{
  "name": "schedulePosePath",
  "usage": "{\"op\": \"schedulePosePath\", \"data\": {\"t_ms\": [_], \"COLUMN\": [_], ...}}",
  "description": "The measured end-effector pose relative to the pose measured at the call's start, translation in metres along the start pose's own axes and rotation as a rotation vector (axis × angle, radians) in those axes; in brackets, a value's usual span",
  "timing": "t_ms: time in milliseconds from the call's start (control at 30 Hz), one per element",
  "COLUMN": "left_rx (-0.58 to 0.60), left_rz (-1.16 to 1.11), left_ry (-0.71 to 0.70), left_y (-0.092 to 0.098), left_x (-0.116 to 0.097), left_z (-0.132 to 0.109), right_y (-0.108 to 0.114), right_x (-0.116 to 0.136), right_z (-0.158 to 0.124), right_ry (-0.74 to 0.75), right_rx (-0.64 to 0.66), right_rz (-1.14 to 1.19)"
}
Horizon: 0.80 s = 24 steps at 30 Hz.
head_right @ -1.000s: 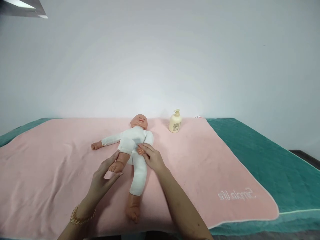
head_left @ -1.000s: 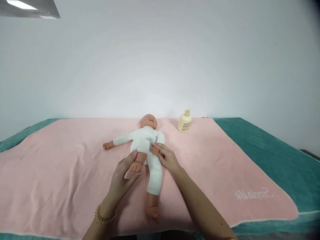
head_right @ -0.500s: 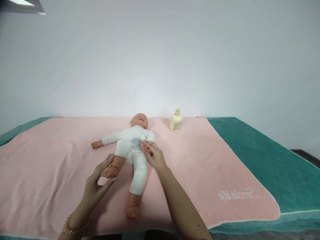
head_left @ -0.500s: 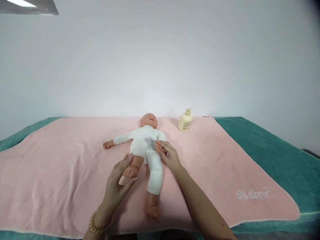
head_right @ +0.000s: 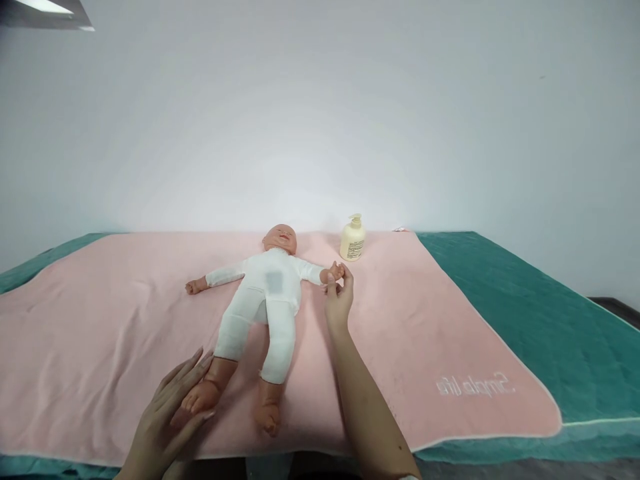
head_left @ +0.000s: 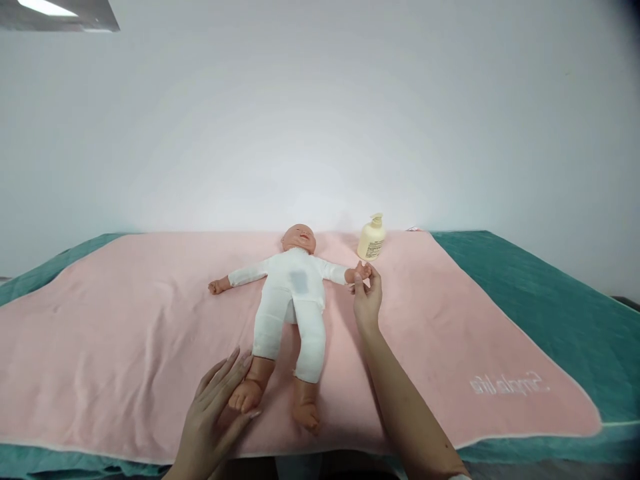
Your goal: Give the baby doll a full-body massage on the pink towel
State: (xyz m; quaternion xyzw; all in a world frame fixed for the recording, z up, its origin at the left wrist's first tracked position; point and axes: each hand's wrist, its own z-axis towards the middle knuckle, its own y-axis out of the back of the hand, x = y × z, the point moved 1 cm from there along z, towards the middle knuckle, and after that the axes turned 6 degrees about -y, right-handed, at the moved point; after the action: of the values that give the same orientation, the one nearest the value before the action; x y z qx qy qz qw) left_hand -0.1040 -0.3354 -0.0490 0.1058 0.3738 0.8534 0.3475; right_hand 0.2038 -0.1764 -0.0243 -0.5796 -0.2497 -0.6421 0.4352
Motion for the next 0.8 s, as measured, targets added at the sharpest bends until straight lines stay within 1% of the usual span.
{"op": "schedulePosePath", "data": {"t_ms": [67,200,267,400,533,700,800], "left_rx": [0.014,0.038,0.037,0.033,0.025,0.022,0.019], "left_rz": [0.013,0.034,0.043,0.059,0.081,0.075,0.045], "left_ry": [0.013,-0.001,-0.016,-0.043,-0.029,-0.014,-0.001], "left_y": [-0.003,-0.007,-0.009,-0.01,-0.01,-0.009,-0.009], "left_x": [-0.001,-0.001,-0.001,-0.002,-0.005,-0.009,-0.01], "left_z": [-0.008,-0.023,-0.027,-0.03,-0.027,-0.025,-0.026], "right_y": [0.006,0.018,0.021,0.02,0.018,0.019,0.018], "right_x": [-0.005,-0.023,-0.03,-0.038,-0.04,-0.041,-0.035], "right_z": [0.007,0.022,0.028,0.032,0.033,0.035,0.032], "right_ry": [-0.076,-0.284,-0.333,-0.373,-0.404,-0.411,-0.391], "right_rx": [-0.072,-0.177,-0.206,-0.208,-0.203,-0.19,-0.148], "right_rz": [0.058,0.162,0.193,0.253,0.291,0.274,0.244]}}
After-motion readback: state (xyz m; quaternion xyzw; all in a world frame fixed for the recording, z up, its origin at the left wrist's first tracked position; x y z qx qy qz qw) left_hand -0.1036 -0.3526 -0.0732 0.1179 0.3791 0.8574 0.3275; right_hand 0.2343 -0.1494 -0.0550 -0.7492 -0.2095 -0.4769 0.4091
